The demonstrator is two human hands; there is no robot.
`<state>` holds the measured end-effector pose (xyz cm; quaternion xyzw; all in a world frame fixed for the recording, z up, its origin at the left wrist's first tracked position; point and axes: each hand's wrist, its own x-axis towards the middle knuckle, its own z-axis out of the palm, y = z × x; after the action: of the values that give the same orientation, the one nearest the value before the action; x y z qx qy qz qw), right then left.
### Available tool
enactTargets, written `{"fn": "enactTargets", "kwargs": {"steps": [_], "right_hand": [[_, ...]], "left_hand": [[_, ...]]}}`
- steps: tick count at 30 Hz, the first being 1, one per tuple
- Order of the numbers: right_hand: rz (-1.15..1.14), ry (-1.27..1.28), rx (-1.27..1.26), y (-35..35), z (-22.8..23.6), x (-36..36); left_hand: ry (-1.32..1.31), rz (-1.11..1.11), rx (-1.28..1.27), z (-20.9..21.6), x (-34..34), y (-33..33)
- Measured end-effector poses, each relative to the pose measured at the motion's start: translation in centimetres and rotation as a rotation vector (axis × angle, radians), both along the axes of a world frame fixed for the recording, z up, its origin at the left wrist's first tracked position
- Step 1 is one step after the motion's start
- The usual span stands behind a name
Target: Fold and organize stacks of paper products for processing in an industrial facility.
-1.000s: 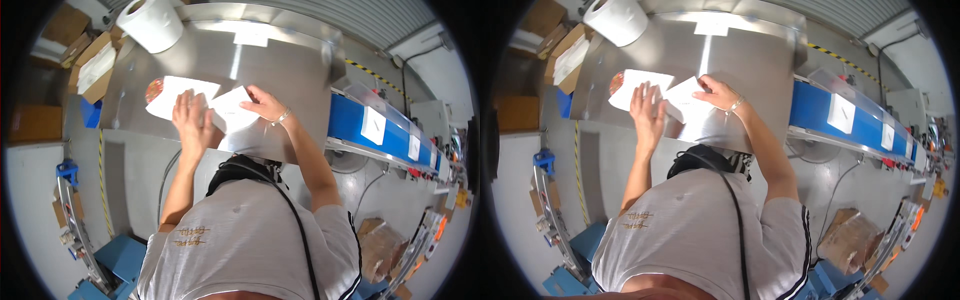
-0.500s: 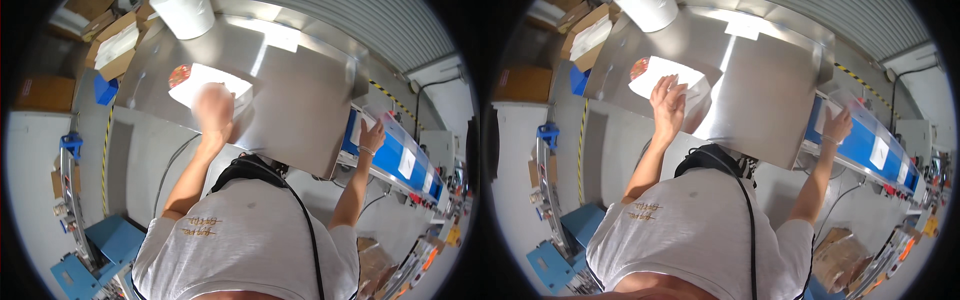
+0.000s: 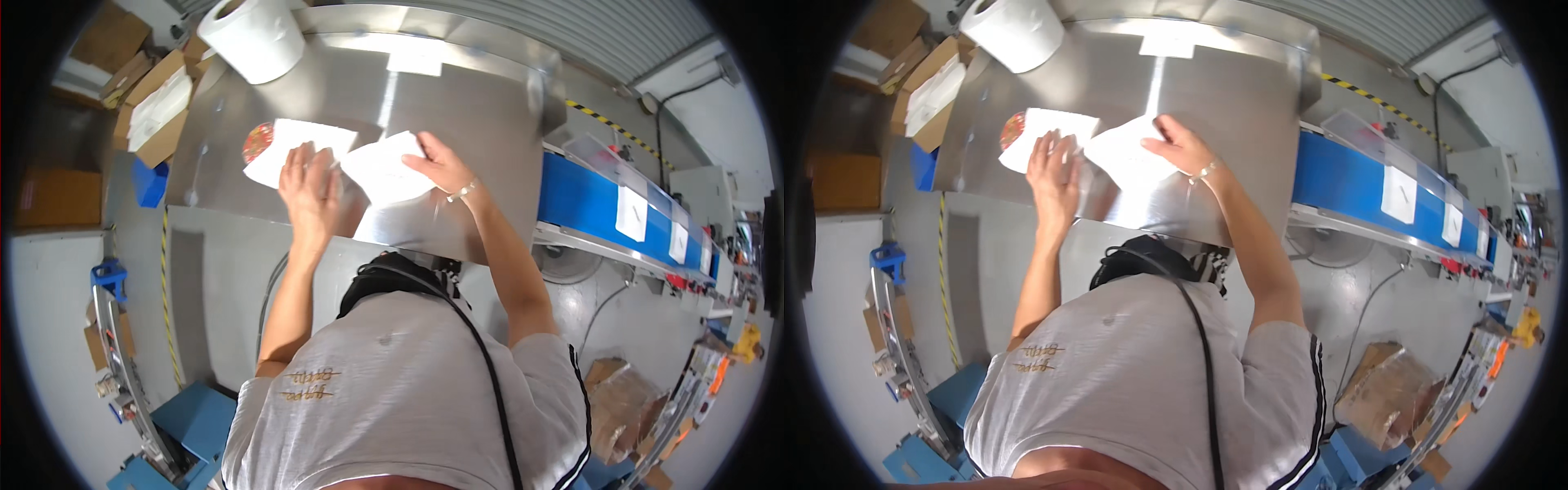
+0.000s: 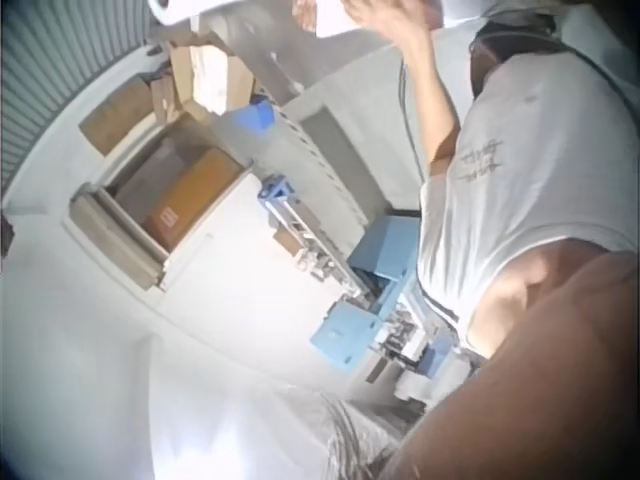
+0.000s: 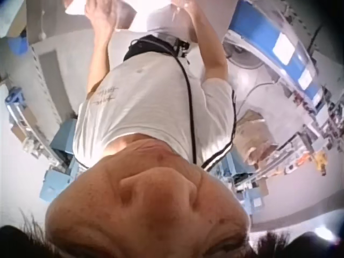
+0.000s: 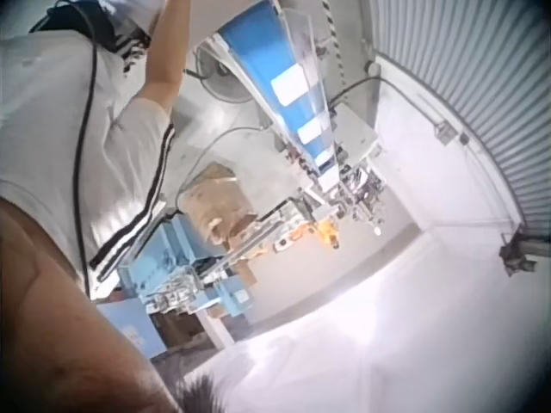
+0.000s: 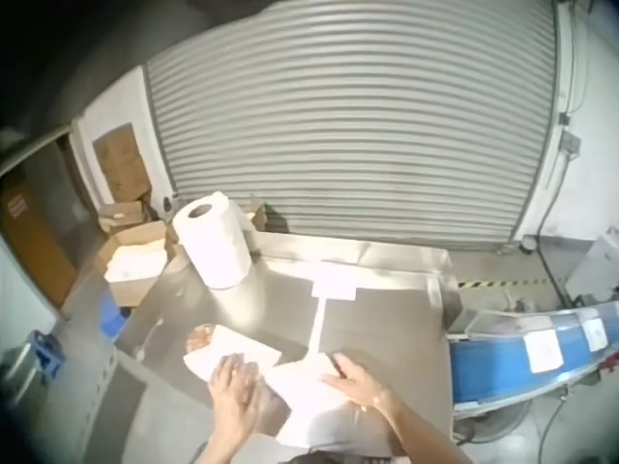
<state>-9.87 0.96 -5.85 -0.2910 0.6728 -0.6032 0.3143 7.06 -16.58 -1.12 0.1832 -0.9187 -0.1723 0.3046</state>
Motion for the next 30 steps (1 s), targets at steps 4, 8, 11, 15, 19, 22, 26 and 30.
{"fn": "enactTargets", "kwargs": {"steps": [4,8,11,15,19,22,26,30], "right_hand": [[-0.433,0.362,0.285,9.9,-6.0,-3.7],[-0.274,1.924,1.217,29.3,-13.2,-11.8],[-0.902,0.631,1.272,23.7,-0.3,-7.8],[-0.600,0.976,0.681,17.5,-0.7,-7.2],[0.122,0.296,0.145,2.3,1.4,-2.0],[0.403,0.256,0.104,-4.6,2.9,-0.6],[0.321,0.318,0.093,-4.5,0.7,-1.3],[-0.268,0.189,0.099,2.3,-1.7,-1.2]], "left_hand": [[0.017,0.022,0.011,0.3,0.4,0.0],[0.093,-0.025,0.113,0.1,-0.1,-0.1],[0.044,0.036,0.099,0.2,0.6,0.3],[0.053,0.000,0.101,0.0,0.2,0.7],[0.012,-0.037,0.085,0.1,0.2,1.1],[-0.038,-0.053,0.079,0.5,0.3,0.8],[-0.039,-0.006,0.027,0.2,-0.1,0.0],[0.022,0.091,0.002,-0.1,0.3,-1.7]]}}
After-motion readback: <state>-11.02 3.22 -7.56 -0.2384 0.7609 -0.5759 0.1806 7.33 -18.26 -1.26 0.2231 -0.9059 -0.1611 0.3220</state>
